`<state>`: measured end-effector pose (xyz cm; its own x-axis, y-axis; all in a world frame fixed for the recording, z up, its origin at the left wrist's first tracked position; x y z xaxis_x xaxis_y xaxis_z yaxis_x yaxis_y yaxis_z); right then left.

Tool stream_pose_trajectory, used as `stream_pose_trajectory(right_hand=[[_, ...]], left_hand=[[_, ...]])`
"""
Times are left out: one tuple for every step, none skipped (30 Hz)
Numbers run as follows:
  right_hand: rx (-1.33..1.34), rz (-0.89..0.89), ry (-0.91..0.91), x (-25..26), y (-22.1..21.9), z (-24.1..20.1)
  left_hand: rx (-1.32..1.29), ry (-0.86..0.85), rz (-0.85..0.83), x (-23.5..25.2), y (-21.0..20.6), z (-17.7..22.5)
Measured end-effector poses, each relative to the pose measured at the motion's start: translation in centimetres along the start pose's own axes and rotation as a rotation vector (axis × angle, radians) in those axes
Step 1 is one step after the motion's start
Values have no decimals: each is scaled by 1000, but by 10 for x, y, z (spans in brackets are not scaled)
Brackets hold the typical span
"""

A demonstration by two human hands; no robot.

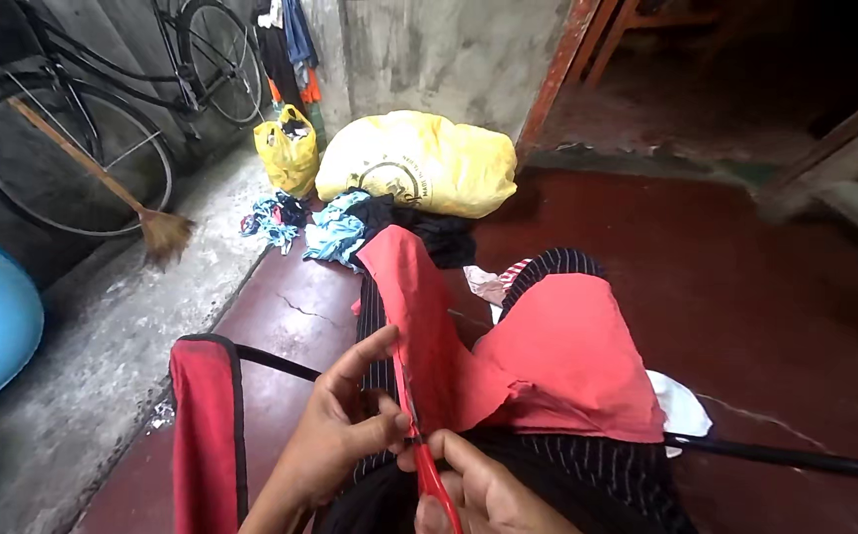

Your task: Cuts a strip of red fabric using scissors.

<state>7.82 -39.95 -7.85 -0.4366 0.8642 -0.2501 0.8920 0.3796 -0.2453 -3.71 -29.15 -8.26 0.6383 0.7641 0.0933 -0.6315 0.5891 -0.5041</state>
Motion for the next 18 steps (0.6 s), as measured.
stream_pose_trajectory(right_hand=[[12, -16, 13, 1, 0, 0], [26, -33, 28, 2, 1, -1], [45, -49, 40, 3, 1, 0], [60, -56, 48, 3, 1, 0], [68, -58, 52, 4, 1, 0], [67, -58, 55, 4, 2, 0], [58, -55, 59, 4, 2, 0], [48, -51, 62, 4, 2, 0], [37, -45, 66, 3, 2, 0], [25, -41, 68, 3, 3, 0], [15, -36, 66, 3, 3, 0], [3, -24, 58, 3, 3, -1], [-11, -4, 43, 2, 3, 0], [-18, 20, 28, 2, 3, 0], [-21, 40, 16, 2, 3, 1], [-24, 53, 8, 1, 3, 2], [-21, 63, 5, 1, 3, 1], [-14, 65, 7, 1, 2, 1]], left_hand=[[-6, 0, -10, 0, -1, 0], [-10, 2, -12, 0, -1, -1], [-12, 3, -18, 0, -1, -2], [-18, 2, -23, 0, -1, -3], [-26, 1, -26, 1, -1, -3], [-33, 1, -25, 1, -1, -3], [-39, 4, -19, 1, 0, -3], [-45, 6, -13, 1, 0, -3], [-49, 10, -10, 1, 0, -3], [-52, 13, -8, 1, 0, -3], [-58, 11, -6, 2, 0, -3], [-61, 11, -6, 2, 0, -3], [-60, 9, -6, 3, -1, -3], [-56, 7, -7, 3, -1, -2], [-51, 3, -6, 3, 0, -3], [-50, 1, -5, 3, 0, -3], [-51, -2, -3, 3, -1, -2], [-52, 0, -1, 4, -1, -3]])
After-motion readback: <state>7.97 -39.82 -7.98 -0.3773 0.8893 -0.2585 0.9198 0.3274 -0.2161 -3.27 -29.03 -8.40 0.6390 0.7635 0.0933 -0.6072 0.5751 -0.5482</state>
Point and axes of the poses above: each hand's wrist, its own x-axis towards the middle knuckle, its own y-axis out of the back of the hand, z = x × y, the point moved 7 cm from there along x, towards the middle knuckle, and after that the axes turned 7 degrees about -x, right-handed, at the moved point
